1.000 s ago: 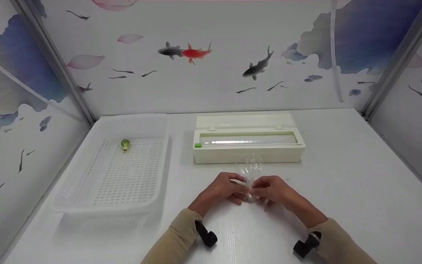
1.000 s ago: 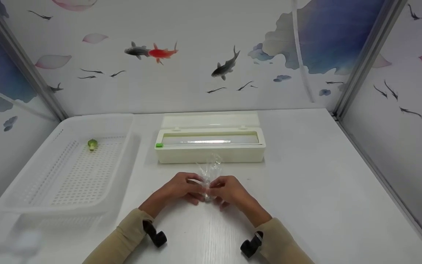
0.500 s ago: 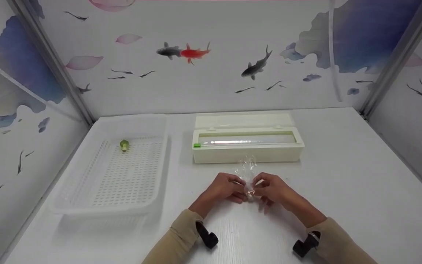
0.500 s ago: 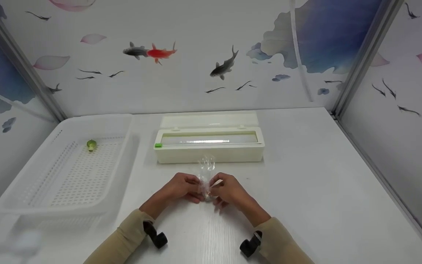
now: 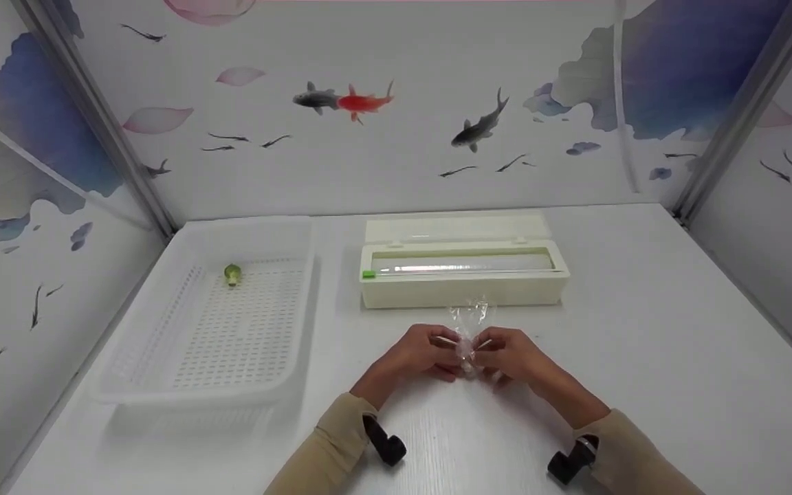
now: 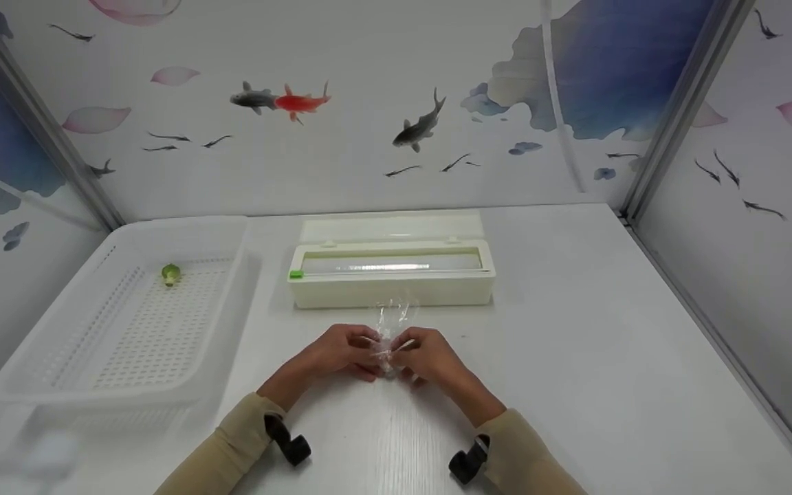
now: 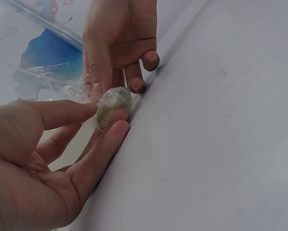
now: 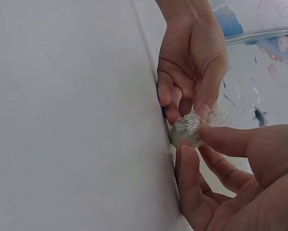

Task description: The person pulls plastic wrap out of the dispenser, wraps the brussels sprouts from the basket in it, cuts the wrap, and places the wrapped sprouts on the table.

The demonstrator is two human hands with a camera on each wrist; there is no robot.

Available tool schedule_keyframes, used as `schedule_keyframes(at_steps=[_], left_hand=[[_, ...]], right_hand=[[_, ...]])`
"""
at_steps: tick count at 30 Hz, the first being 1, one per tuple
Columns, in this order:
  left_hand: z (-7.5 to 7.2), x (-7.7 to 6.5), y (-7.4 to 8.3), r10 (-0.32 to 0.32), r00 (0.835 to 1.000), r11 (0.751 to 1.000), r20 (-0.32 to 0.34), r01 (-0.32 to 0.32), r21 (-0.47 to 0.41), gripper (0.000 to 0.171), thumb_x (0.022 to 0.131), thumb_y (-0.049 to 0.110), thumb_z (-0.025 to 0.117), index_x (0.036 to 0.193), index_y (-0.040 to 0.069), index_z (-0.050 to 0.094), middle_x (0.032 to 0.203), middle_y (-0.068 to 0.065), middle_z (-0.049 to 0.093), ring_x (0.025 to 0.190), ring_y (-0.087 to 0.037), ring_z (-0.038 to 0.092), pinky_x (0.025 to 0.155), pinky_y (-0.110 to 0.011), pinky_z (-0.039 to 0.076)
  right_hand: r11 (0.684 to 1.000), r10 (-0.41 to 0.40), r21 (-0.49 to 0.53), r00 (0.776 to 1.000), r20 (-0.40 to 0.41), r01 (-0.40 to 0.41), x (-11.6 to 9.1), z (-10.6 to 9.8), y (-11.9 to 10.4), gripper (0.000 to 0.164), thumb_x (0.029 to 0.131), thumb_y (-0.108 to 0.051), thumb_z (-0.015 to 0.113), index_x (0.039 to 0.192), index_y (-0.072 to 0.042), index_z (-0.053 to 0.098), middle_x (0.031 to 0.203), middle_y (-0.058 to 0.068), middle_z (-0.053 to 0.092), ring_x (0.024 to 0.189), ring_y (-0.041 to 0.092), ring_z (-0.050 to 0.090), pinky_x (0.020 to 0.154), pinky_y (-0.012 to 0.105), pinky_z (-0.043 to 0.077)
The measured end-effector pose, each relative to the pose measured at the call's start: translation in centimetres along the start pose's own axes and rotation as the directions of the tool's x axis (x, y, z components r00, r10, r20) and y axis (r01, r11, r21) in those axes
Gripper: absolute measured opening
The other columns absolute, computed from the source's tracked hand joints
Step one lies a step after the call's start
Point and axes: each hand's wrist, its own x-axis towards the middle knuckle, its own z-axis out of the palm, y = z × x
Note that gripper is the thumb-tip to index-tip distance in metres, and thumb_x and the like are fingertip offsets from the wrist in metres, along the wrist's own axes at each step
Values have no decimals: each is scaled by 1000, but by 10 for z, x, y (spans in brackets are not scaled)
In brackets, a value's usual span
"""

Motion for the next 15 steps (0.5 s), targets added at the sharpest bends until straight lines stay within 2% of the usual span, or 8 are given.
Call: schedule_keyframes(at_steps=[5, 11, 15], left_hand=[[0, 0, 0, 17, 1000, 1000, 6, -17, 9, 32, 84, -3, 76, 114, 0, 67, 108, -16, 74, 82, -22, 74, 74, -34, 65], [4, 1, -3, 5, 998, 1000, -62, -6, -15, 28, 80, -7, 79, 106, -1, 72, 102, -17, 76, 78, -25, 76, 71, -35, 65], [4, 0, -5, 3, 996, 1000, -93, -5, -14, 24, 80, -5, 78, 104, -1, 75, 102, -17, 76, 76, -23, 75, 71, -35, 65]], right_hand=[[1000, -20, 0, 1000, -21, 20, 1, 0, 2, 15, 90, -12, 70, 101, -2, 67, 80, 2, 69, 68, 15, 63, 56, 27, 55], [998, -20, -66, 1000, -11, 19, 0, -2, -1, 17, 89, -14, 74, 100, -3, 69, 89, 2, 72, 69, 14, 64, 59, 28, 56], [992, -6, -125, 1000, -9, 5, -1, -7, -6, 17, 90, -16, 73, 102, -6, 70, 98, 6, 71, 73, 15, 64, 60, 28, 57]])
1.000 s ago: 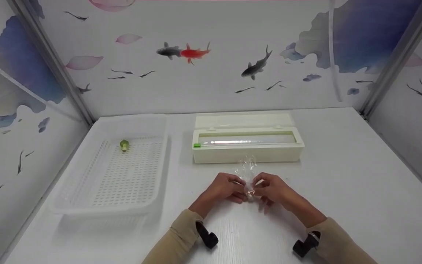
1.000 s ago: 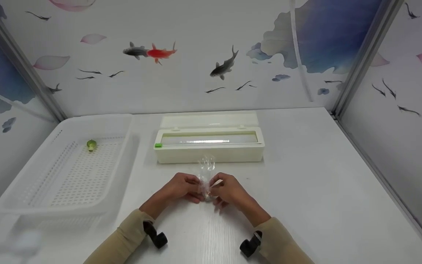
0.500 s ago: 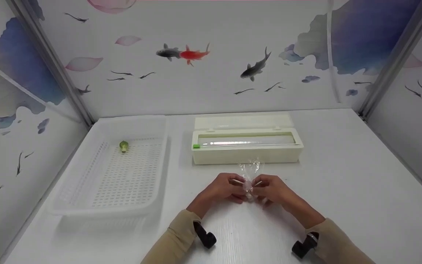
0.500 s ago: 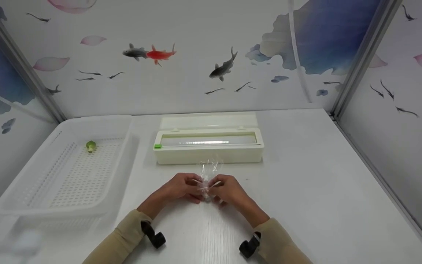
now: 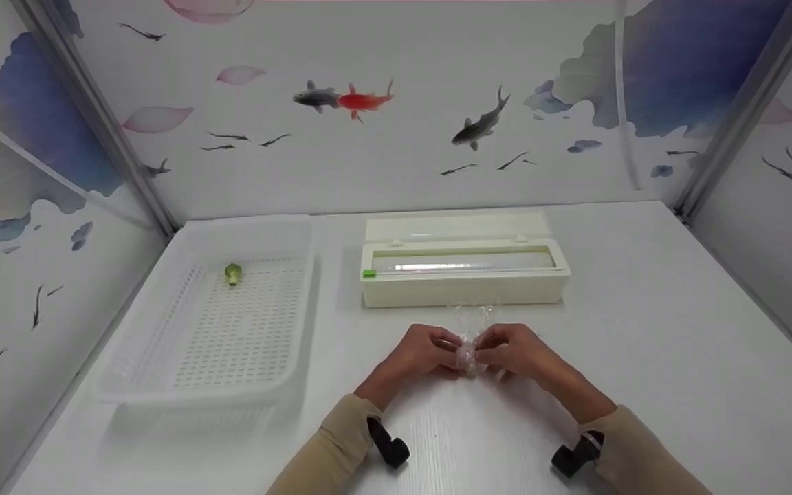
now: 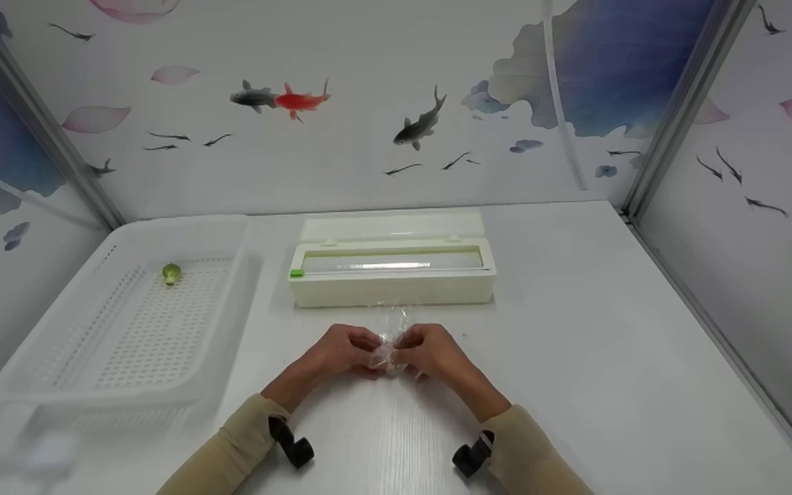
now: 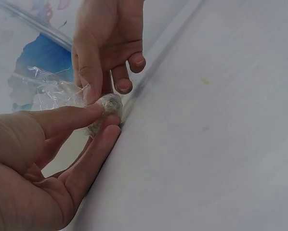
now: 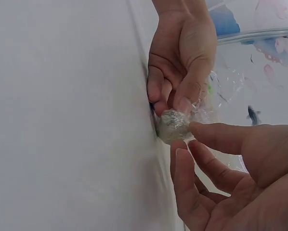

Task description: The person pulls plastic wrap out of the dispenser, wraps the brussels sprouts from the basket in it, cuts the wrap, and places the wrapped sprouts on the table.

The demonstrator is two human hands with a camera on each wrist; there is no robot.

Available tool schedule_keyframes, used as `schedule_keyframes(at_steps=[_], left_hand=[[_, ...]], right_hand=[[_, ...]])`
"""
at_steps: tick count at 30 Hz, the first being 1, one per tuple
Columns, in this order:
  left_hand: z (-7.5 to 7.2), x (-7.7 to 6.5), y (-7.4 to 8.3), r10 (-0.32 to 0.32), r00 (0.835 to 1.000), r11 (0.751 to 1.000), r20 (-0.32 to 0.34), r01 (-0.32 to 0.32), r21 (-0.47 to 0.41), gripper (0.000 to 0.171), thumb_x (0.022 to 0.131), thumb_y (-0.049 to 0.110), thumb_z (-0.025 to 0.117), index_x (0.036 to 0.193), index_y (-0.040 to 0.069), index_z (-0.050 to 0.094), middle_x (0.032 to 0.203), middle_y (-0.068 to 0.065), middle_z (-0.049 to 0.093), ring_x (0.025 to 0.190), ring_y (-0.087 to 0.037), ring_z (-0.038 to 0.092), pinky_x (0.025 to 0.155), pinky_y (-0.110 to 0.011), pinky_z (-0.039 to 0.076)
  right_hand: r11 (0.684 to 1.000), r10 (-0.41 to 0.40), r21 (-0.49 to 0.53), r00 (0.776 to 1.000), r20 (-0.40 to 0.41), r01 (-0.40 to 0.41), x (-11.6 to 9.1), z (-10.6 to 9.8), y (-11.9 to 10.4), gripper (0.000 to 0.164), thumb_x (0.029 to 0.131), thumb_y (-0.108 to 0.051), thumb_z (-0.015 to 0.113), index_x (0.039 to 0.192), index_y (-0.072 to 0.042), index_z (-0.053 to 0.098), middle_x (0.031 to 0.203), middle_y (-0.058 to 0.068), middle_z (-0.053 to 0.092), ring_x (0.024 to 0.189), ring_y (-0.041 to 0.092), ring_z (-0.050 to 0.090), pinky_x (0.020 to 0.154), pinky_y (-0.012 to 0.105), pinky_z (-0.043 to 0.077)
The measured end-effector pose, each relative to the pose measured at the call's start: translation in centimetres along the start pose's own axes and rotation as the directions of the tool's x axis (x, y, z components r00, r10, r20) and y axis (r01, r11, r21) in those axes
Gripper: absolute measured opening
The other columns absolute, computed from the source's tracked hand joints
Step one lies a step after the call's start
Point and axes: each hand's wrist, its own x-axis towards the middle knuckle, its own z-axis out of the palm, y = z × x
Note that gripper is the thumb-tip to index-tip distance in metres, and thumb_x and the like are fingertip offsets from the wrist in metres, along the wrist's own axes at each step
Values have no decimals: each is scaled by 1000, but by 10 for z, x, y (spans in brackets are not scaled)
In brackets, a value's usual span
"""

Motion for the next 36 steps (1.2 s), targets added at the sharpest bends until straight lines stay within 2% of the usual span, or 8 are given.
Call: schedule_keyframes(at_steps=[7, 12, 18, 22, 29, 32, 36], left_hand=[[0, -1, 1, 11, 1000, 1000, -16, -11, 26, 23, 80, -4, 76, 103, -3, 77, 99, -18, 77, 76, -18, 75, 69, -33, 65], [-1, -1, 1, 1, 1000, 999, -13, 0, 37, 23, 81, -5, 76, 104, -2, 77, 99, -18, 77, 73, -17, 75, 68, -32, 64], [0, -3, 3, -5, 999, 995, -39, 9, 95, 23, 81, -3, 75, 104, 1, 78, 97, -16, 78, 69, -14, 73, 67, -29, 64], [1, -4, 5, -9, 998, 993, -58, 16, 116, 22, 82, -2, 76, 103, 3, 79, 97, -15, 78, 71, -16, 74, 68, -30, 64], [3, -5, 8, -32, 997, 995, -72, 38, 88, 21, 83, -1, 76, 103, 4, 79, 100, -13, 78, 73, -17, 75, 68, -30, 64], [1, -5, 8, -28, 998, 992, -60, 35, 122, 20, 83, 3, 77, 103, 6, 80, 99, -10, 78, 73, -13, 74, 70, -27, 63], [-3, -6, 8, 6, 1000, 976, -10, -3, 216, 18, 87, 13, 74, 103, 12, 80, 100, -5, 79, 82, -9, 72, 78, -21, 58]], right_hand=[[997, -69, 36, 998, -1, 69, -2, -9, -2, 18, 94, -9, 65, 111, -3, 70, 107, 13, 70, 72, 14, 66, 59, 28, 58], [996, -85, 35, 996, 30, 84, -2, -11, -2, 21, 95, -13, 67, 112, -3, 72, 106, 13, 71, 72, 14, 67, 59, 28, 58], [996, -91, 26, 994, 68, 89, -4, -15, -3, 24, 93, -12, 68, 115, -3, 73, 109, 11, 72, 76, 14, 68, 60, 29, 60], [995, -95, 26, 992, 88, 93, -5, -16, -4, 24, 91, -12, 71, 113, -4, 74, 101, 8, 73, 76, 16, 69, 59, 29, 60], [997, -69, -38, 995, 76, 72, -3, -11, -3, 18, 90, -12, 73, 106, -4, 74, 90, 7, 74, 73, 14, 68, 56, 28, 59], [997, -56, -51, 996, 66, 59, -2, -9, -2, 16, 90, -11, 73, 104, -5, 75, 88, 6, 73, 71, 13, 66, 56, 28, 59], [998, -28, -50, 998, 63, 32, -2, -8, 1, 15, 90, -6, 71, 104, -6, 76, 90, 6, 74, 70, 14, 66, 55, 28, 59]])
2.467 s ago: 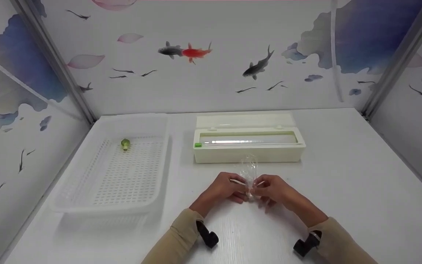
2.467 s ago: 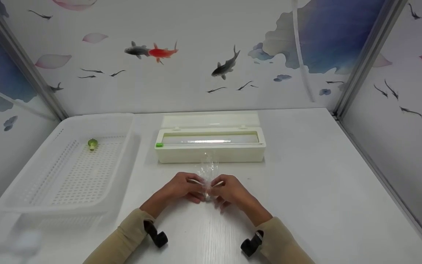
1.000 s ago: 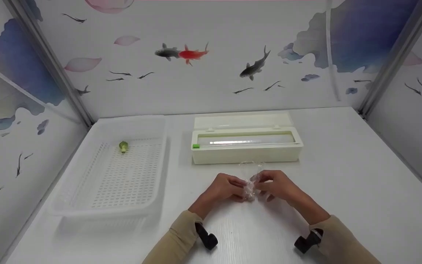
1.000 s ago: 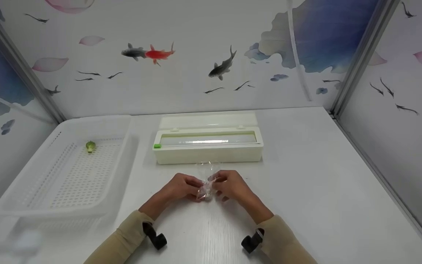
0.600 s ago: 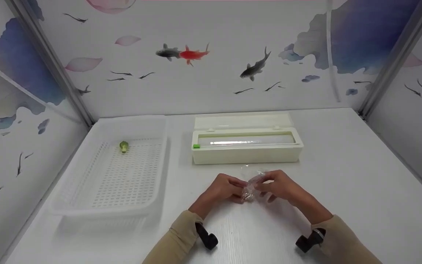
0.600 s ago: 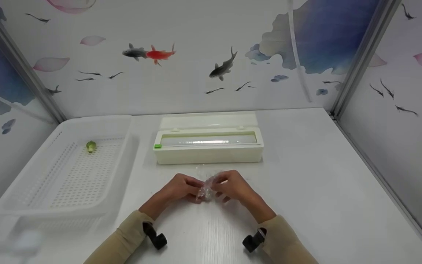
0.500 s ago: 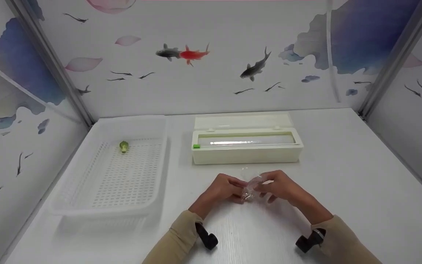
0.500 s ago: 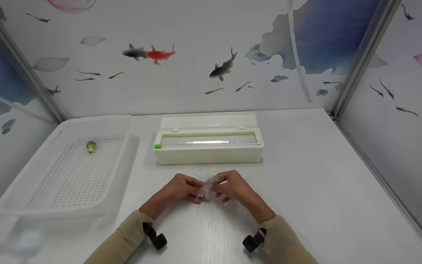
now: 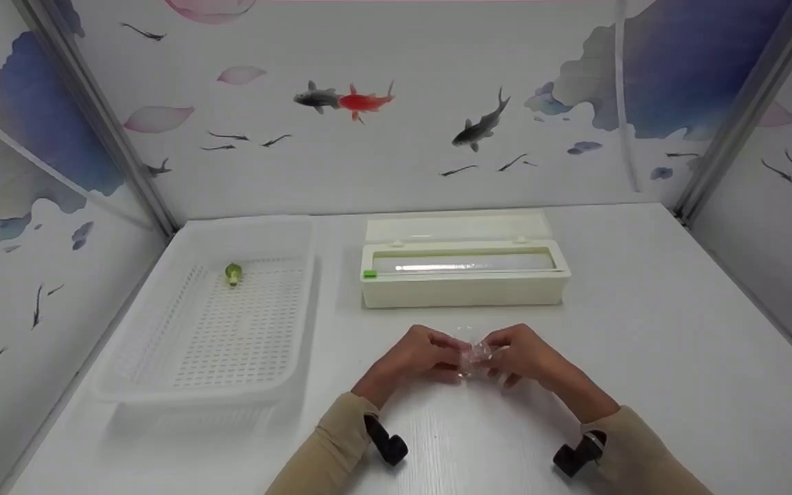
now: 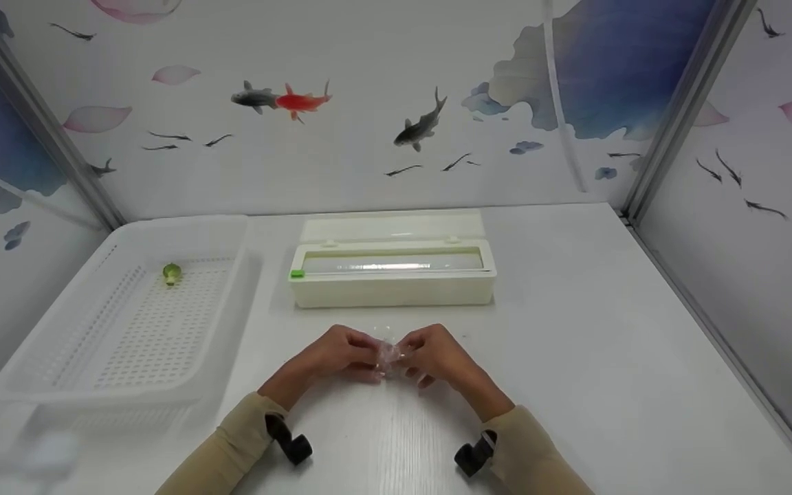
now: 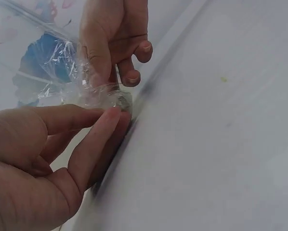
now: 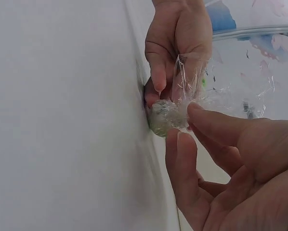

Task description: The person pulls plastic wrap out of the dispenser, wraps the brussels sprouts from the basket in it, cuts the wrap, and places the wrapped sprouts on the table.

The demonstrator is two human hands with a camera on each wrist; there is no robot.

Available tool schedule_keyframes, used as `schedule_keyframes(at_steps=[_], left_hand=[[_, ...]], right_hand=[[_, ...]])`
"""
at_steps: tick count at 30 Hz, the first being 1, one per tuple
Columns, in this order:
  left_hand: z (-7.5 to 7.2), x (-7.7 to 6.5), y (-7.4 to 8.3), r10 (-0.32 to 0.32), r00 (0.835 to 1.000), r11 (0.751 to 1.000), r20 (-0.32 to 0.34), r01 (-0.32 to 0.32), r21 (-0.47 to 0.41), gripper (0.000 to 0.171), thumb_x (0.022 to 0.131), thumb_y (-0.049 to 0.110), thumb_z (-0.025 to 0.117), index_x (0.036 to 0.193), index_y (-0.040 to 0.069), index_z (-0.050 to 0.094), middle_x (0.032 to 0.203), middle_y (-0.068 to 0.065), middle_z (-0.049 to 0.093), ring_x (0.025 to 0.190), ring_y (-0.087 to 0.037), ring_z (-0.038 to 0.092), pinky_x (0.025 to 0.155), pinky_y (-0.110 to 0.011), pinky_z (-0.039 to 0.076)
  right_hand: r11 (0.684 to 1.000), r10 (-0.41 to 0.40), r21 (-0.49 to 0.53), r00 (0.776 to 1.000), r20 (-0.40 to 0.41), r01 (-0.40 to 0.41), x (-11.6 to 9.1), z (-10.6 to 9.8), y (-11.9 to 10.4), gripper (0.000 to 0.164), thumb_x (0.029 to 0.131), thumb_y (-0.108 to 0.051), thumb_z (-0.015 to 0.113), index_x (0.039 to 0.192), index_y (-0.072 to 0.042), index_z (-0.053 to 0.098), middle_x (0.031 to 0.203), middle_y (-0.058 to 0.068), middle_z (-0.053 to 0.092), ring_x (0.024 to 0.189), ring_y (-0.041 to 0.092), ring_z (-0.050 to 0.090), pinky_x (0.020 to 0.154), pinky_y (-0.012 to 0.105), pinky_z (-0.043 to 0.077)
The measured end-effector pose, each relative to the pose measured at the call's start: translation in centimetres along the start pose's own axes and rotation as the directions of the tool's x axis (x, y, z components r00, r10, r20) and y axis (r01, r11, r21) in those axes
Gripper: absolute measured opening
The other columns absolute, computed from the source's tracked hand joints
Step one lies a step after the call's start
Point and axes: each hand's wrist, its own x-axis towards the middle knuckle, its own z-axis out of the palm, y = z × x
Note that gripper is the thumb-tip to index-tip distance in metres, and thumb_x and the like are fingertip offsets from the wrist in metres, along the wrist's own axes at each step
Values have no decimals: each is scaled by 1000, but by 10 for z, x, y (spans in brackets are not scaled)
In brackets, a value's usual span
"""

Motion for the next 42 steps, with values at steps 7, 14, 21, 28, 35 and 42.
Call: schedule_keyframes(at_steps=[7, 14, 21, 28, 35, 42], left_hand=[[1, 2, 1, -21, 998, 995, 61, 27, -95, 27, 92, 28, 72, 106, 5, 78, 99, -12, 79, 92, -19, 77, 81, -25, 61], [2, 0, 0, 37, 999, 999, 7, -37, 34, 24, 83, 29, 83, 102, 15, 81, 102, -1, 79, 97, -7, 69, 85, -21, 56], [3, 0, 0, 31, 999, 999, -13, -31, 10, 22, 82, 19, 83, 103, 12, 81, 101, -5, 79, 90, -11, 73, 81, -24, 60], [2, 1, 1, 45, 999, 996, -28, -43, 78, 23, 81, 26, 85, 102, 17, 81, 102, -2, 79, 99, -8, 68, 87, -24, 56], [2, -1, -1, 19, 1000, 1000, -12, -19, 7, 20, 85, 17, 79, 105, 14, 80, 97, -6, 79, 76, -11, 74, 72, -24, 61], [1, -1, -1, -20, 998, 991, 54, 27, -134, 24, 87, 14, 78, 110, 9, 78, 95, -12, 79, 71, -15, 75, 60, -29, 63]], right_hand=[[1000, 28, 6, 999, -16, -27, 1, 2, 0, 10, 90, -5, 69, 98, -6, 74, 84, 3, 71, 69, 14, 65, 54, 28, 58], [1000, 23, 21, 1000, 4, -23, -1, 0, 1, 14, 92, -14, 70, 103, -7, 75, 99, 5, 71, 69, 14, 62, 56, 29, 59], [1000, -22, 14, 994, 108, 21, -5, -10, 0, 33, 95, -35, 69, 117, -10, 73, 106, 5, 72, 75, 16, 66, 61, 32, 60], [998, -67, 1, 984, 166, 68, -8, -8, -4, 39, 87, -36, 79, 114, -11, 67, 121, 11, 64, 77, 20, 70, 61, 34, 60], [999, -8, -40, 992, 128, 13, -9, 3, -10, 54, 76, -26, 89, 117, -10, 58, 127, 13, 56, 77, 18, 65, 63, 33, 61], [999, -28, -22, 995, 98, 31, -9, 5, -9, 37, 83, -18, 83, 111, -9, 60, 120, 12, 58, 74, 18, 64, 61, 31, 59]])
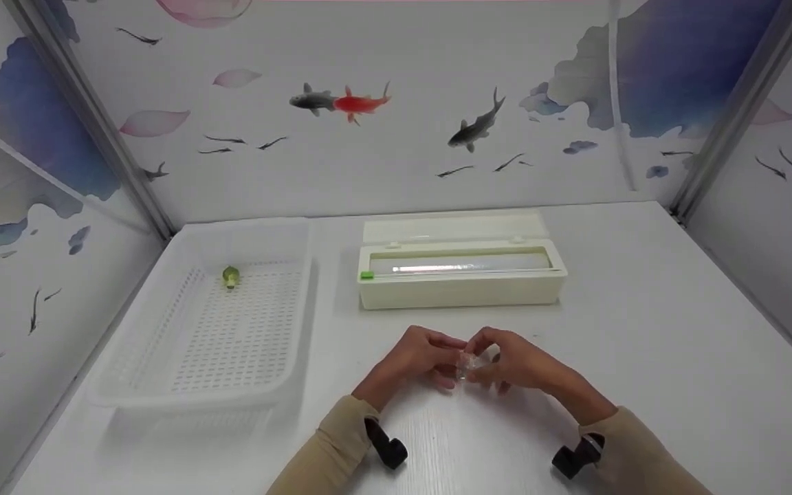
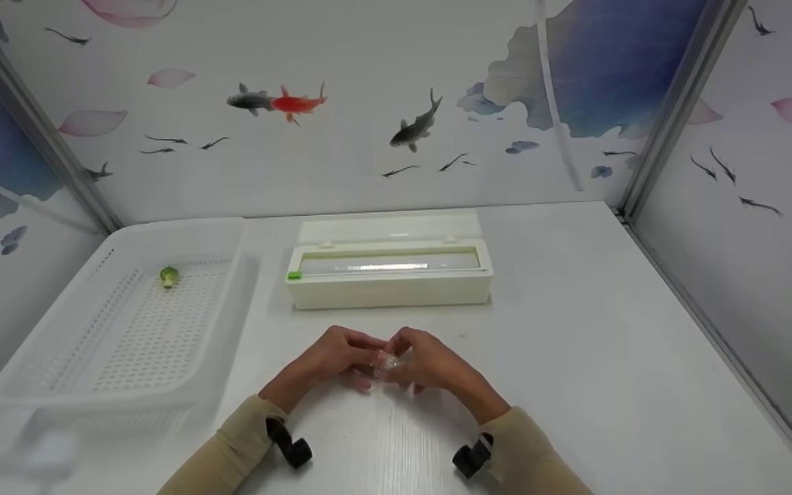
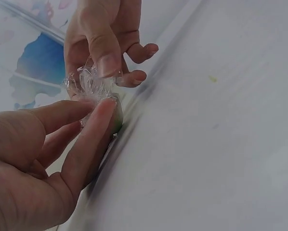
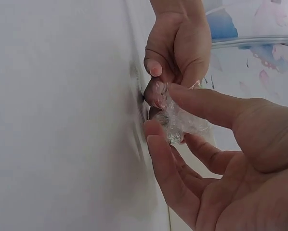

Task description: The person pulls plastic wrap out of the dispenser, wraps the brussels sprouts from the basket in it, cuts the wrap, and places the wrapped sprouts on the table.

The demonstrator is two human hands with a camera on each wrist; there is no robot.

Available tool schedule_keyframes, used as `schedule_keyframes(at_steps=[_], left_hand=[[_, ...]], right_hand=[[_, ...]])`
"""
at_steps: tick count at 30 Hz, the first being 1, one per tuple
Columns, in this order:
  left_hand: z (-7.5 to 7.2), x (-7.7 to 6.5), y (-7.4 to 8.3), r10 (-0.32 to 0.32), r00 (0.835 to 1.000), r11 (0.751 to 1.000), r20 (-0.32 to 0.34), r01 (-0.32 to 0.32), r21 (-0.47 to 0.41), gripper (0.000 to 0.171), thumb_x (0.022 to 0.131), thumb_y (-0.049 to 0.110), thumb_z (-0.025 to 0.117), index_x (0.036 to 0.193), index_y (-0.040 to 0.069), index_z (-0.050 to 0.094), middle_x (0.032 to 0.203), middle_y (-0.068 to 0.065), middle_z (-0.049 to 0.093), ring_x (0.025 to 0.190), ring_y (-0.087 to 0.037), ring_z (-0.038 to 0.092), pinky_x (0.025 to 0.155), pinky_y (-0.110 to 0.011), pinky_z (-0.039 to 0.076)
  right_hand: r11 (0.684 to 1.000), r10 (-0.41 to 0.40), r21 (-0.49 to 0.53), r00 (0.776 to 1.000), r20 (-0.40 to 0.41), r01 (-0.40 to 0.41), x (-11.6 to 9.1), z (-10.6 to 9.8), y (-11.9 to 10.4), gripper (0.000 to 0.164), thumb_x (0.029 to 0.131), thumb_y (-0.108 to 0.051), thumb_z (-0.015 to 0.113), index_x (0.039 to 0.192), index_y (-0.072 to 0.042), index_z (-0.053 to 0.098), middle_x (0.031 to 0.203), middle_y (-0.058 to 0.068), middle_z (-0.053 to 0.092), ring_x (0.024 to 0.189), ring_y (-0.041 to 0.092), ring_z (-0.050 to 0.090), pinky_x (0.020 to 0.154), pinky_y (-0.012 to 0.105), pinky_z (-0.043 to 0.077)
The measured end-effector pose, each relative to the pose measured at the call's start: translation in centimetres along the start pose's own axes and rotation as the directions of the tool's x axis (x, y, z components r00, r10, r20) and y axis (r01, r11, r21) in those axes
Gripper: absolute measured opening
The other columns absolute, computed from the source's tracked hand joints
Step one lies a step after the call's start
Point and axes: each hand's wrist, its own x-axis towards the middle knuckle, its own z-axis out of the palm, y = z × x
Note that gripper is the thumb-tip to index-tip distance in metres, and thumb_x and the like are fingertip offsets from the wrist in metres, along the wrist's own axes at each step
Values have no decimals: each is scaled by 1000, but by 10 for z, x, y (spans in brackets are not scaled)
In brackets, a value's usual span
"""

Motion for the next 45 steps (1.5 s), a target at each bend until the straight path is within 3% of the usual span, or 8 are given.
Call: schedule_keyframes(at_steps=[9, 15, 21, 28, 34, 38, 45], left_hand=[[-1, -1, 0, -14, 1000, 1000, 7, 14, -25, 23, 86, 11, 77, 109, 11, 78, 88, -14, 78, 62, -13, 70, 53, -26, 60], [-1, 0, -1, -1, 1000, 999, -14, 2, 48, 22, 87, 14, 78, 108, 13, 79, 88, -9, 78, 55, -9, 66, 52, -22, 58], [-1, 1, -1, -2, 999, 999, -38, 4, 49, 21, 88, 11, 76, 108, 12, 79, 90, -12, 78, 54, -9, 65, 52, -22, 58], [0, 0, -1, -9, 999, 998, -41, 11, 54, 20, 87, 14, 78, 107, 13, 79, 86, -13, 78, 54, -10, 67, 53, -23, 59], [-2, 1, -1, -14, 1000, 999, -20, 15, 37, 21, 88, 14, 77, 109, 11, 78, 85, -15, 78, 60, -13, 71, 57, -25, 61], [-2, 0, -1, -9, 1000, 999, -7, 9, 30, 22, 87, 14, 78, 109, 11, 78, 89, -13, 78, 65, -15, 74, 61, -28, 63], [-2, 0, 0, 3, 1000, 1000, 21, -3, -1, 24, 86, 8, 77, 110, 7, 77, 92, -14, 78, 66, -15, 73, 69, -30, 64]], right_hand=[[998, -70, -7, 997, -42, 70, 4, -5, 7, 15, 92, -16, 72, 106, -10, 70, 107, 8, 67, 71, 17, 66, 58, 30, 57], [1000, -16, -27, 990, -141, 13, 6, -1, 6, 13, 90, -16, 75, 97, -7, 69, 96, 7, 70, 67, 15, 67, 56, 29, 57], [996, 60, -55, 968, -246, -76, 4, 3, 1, 23, 86, -18, 79, 87, -7, 60, 84, 7, 63, 60, 15, 63, 51, 27, 54], [999, 36, -24, 982, -184, -41, 2, 4, -1, 11, 91, -15, 73, 96, -7, 67, 86, 6, 65, 61, 15, 65, 53, 29, 57], [999, 40, 2, 995, -90, -40, 0, -1, -1, 35, 88, -37, 76, 106, -8, 67, 101, 8, 67, 68, 16, 68, 59, 32, 60], [999, 36, -8, 994, -103, -37, 0, 2, -2, 40, 86, -42, 79, 104, -8, 66, 100, 8, 67, 67, 16, 68, 58, 32, 60], [999, 44, 38, 988, -145, -39, 3, 5, 0, 23, 87, -26, 78, 96, -7, 69, 86, 5, 68, 67, 15, 65, 56, 30, 59]])
